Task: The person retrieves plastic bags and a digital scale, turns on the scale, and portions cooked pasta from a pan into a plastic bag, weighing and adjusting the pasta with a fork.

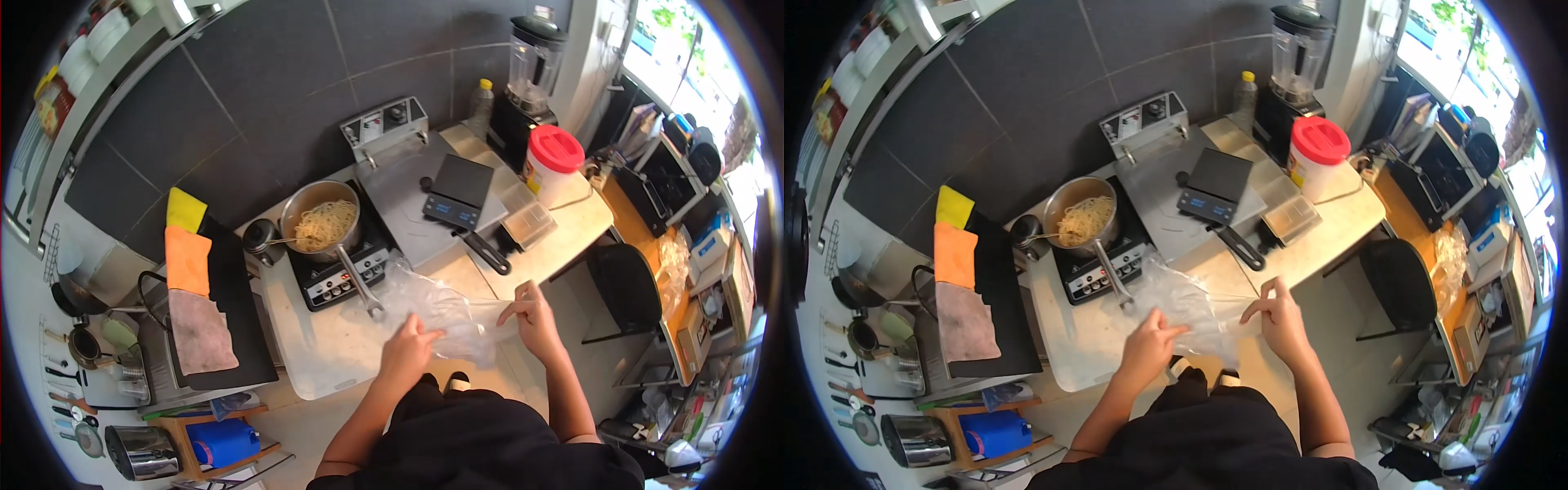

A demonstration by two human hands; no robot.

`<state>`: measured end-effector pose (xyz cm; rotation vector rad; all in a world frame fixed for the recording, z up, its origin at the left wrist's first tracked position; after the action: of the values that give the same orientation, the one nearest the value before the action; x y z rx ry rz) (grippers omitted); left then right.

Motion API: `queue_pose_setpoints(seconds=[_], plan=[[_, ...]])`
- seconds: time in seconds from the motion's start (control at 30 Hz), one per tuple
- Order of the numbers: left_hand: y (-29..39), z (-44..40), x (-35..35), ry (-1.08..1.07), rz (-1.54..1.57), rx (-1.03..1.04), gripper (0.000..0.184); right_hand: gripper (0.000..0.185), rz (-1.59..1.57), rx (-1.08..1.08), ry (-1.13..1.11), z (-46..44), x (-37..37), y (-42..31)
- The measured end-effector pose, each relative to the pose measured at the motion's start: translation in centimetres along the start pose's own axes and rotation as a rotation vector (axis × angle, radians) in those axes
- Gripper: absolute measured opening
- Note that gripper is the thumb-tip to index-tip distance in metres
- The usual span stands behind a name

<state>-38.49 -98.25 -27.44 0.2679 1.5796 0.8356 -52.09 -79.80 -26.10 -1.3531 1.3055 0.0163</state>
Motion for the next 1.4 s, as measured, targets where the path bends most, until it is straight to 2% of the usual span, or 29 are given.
queue_pose_setpoints(seconds=[0.07,0.2,0.27,0.37,0.4,0.43,0.47,0.5,0.57,0.6,0.63,0.7,0.73,0.8,0.83,0.87,0.9,0.93,1.0,1.07,1.1,1.13,1.17,1.2,1.23,1.27,1.33,1.37,1.4], plan=[[1.0,-0.1,0.7,0.143,-0.158,0.035,0.021,0.034,0.112,0.048,-0.037,1.5,-1.5,-0.3],[3.4,-0.8,3.6,0.072,-0.186,0.049,0.011,0.031,0.266,0.227,-0.114,4.6,-3.5,-0.7],[4.2,-1.4,5.6,-0.110,-0.184,0.025,0.016,0.028,0.304,0.309,-0.096,6.5,-4.7,0.1],[6.3,-2.3,8.9,-0.200,-0.204,0.078,0.016,0.019,0.254,0.371,0.013,10.2,-5.8,2.7],[6.7,-2.6,10.0,-0.215,-0.202,0.098,0.016,0.017,0.294,0.318,0.173,11.7,-5.9,4.2],[7.0,-2.9,11.3,-0.239,-0.185,0.207,0.015,0.019,0.336,0.262,0.331,13.2,-6.3,5.5],[7.3,-3.2,12.6,-0.263,-0.166,0.316,0.019,0.031,0.325,0.345,0.295,14.7,-6.9,6.5],[7.6,-3.8,14.0,-0.278,-0.163,0.336,0.019,0.031,0.336,0.364,0.309,16.3,-7.5,7.8],[9.1,-5.4,16.3,-0.323,-0.243,0.556,0.033,0.042,0.570,0.474,0.132,18.7,-8.5,9.5],[10.0,-6.2,17.3,-0.338,-0.316,0.582,0.041,0.051,0.560,0.622,0.047,19.4,-9.2,9.9],[11.7,-6.5,17.6,-0.345,-0.315,0.603,0.041,0.051,0.565,0.638,0.062,19.4,-10.1,9.2],[15.9,-6.4,17.0,-0.159,-0.328,0.657,0.046,0.050,0.596,0.706,0.320,18.7,-12.2,6.7],[17.9,-5.9,16.0,-0.090,-0.208,0.676,0.047,0.052,0.575,0.677,0.496,18.0,-13.0,5.1],[17.0,-5.0,19.0,-0.069,-0.141,0.722,0.047,0.057,0.728,0.135,0.879,20.3,-11.2,7.1],[15.2,-4.5,21.3,-0.038,-0.076,0.757,0.048,0.063,0.644,0.264,0.811,22.3,-8.3,9.0],[9.7,-4.2,27.4,-0.039,-0.072,0.760,0.048,0.066,0.543,0.559,0.462,23.0,-6.5,9.9],[2.5,-4.7,32.6,-0.634,-0.728,0.520,0.060,0.072,0.598,0.768,-0.155,28.0,-2.2,14.8],[3.6,-3.9,31.1,-0.639,-0.726,0.522,0.060,0.072,0.598,0.772,-0.158,28.7,-2.0,14.5],[9.0,-2.9,24.4,-0.597,-0.647,0.405,0.045,0.074,0.505,0.781,-0.206,28.4,-2.2,13.8],[11.3,-3.6,21.7,-0.253,-0.420,0.449,0.063,0.065,0.522,0.844,0.158,22.6,-7.7,6.8],[11.7,-3.6,21.1,-0.159,-0.170,0.487,0.059,0.061,0.468,0.677,0.412,21.6,-8.0,6.2],[11.5,-3.5,21.1,-0.154,-0.168,0.488,0.059,0.058,0.413,0.493,0.665,21.0,-8.4,5.9],[11.0,-3.2,21.1,-0.129,-0.116,0.494,0.054,0.053,0.674,0.131,0.759,21.6,-7.4,7.5],[9.9,-2.6,21.1,-0.108,-0.066,0.496,0.049,0.054,0.576,0.365,0.557,22.4,-5.6,8.9],[6.5,-2.5,23.2,-0.283,-0.395,0.372,0.038,0.055,0.466,0.591,0.339,23.5,-3.4,9.7],[4.9,-1.9,23.2,-0.284,-0.395,0.350,0.038,0.059,0.412,0.829,-0.211,26.8,-0.2,13.5],[2.9,-1.9,22.9,-0.739,-0.626,0.126,0.036,0.060,0.419,0.725,-0.248,26.5,0.1,12.8],[3.9,-2.3,21.5,-0.727,-0.622,0.111,0.036,0.062,0.433,0.631,-0.273,25.8,-0.5,12.2],[5.8,-2.1,18.9,-0.571,-0.413,0.088,0.036,0.058,0.457,0.699,-0.179,23.3,-2.8,9.4]])
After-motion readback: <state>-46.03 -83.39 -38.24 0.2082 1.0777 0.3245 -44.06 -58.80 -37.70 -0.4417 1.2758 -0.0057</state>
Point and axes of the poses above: each hand's wrist, its own z-axis away from the middle knuckle, its own x-axis out of the palm, y = z × x, the point moved 1 cm from there along -z, towards the middle knuckle, and after that the axes turned 9 degrees about -x, right-handed, at the moved point
